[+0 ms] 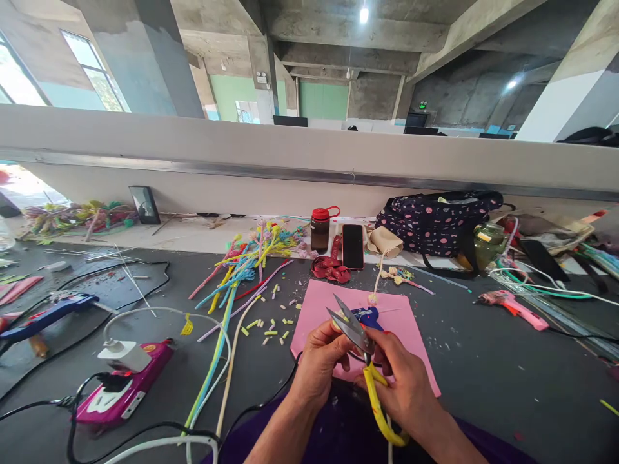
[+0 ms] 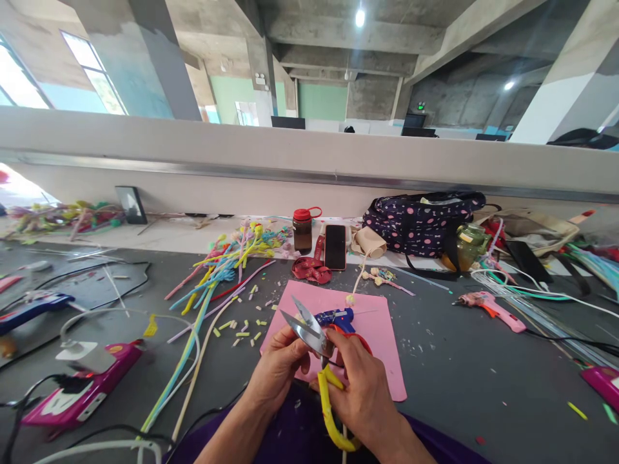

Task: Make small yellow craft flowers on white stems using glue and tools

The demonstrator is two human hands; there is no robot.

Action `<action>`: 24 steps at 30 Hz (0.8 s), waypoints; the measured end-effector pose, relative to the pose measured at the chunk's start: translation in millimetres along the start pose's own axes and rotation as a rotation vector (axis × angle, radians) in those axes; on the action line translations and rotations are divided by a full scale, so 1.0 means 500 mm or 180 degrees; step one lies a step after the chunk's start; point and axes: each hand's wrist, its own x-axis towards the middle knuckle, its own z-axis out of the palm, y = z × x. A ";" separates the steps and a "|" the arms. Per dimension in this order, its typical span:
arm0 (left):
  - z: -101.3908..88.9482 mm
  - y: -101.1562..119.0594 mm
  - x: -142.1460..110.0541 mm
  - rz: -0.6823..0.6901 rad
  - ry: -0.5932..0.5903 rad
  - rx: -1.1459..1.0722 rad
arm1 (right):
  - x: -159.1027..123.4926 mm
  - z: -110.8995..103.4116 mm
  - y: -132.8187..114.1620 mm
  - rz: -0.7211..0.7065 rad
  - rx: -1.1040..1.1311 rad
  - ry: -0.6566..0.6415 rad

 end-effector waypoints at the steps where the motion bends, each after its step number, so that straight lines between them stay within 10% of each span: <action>1: 0.000 0.000 0.000 0.0000 -0.0001 0.0007 | 0.001 0.001 0.000 -0.0001 0.0013 0.0008; 24: 0.001 0.007 0.000 -0.0026 0.0051 -0.0059 | 0.000 -0.001 -0.005 0.0113 0.0185 0.0033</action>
